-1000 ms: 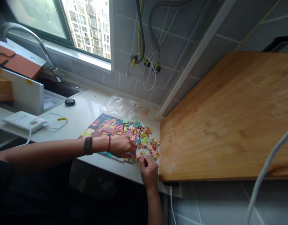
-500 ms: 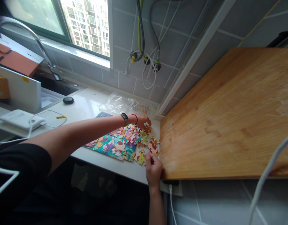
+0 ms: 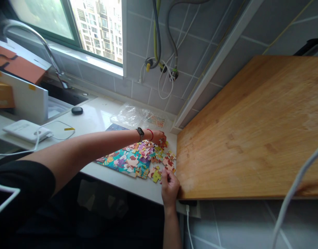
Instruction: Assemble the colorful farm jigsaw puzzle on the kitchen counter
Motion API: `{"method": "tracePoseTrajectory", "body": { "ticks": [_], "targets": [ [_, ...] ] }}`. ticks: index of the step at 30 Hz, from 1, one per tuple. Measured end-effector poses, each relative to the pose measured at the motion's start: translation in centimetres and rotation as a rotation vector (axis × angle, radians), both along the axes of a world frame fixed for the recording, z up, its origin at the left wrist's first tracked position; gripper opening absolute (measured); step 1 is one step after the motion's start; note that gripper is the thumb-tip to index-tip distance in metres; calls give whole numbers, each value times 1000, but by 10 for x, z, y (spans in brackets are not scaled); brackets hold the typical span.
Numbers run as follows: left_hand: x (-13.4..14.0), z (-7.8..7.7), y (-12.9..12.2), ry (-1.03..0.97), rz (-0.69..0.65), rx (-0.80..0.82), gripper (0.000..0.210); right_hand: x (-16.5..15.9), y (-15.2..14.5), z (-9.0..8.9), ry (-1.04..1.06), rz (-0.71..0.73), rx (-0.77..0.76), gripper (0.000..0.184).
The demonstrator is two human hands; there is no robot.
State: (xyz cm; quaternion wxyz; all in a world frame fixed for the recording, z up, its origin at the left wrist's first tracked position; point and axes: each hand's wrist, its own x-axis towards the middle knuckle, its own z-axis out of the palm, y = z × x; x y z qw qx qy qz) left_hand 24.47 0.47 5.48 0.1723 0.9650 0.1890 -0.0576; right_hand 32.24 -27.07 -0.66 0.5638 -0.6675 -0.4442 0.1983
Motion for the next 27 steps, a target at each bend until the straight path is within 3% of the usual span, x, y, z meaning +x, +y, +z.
{"method": "tracePoseTrajectory", "body": {
  "ticks": [5, 8, 11, 27],
  "targets": [
    [-15, 3, 9, 60, -63, -19, 62, 0, 0, -1, 5, -6, -20, 50],
    [-26, 5, 18, 99, -52, -11, 81, -1, 0, 3, -2, -7, -18, 50],
    [-35, 7, 27, 124, -37, -5, 86, -3, 0, 7, -6, 1, -15, 50],
    [-40, 3, 60, 23, 10, -24, 57, -5, 1, 13, -1, 26, -34, 50]
  ]
}}
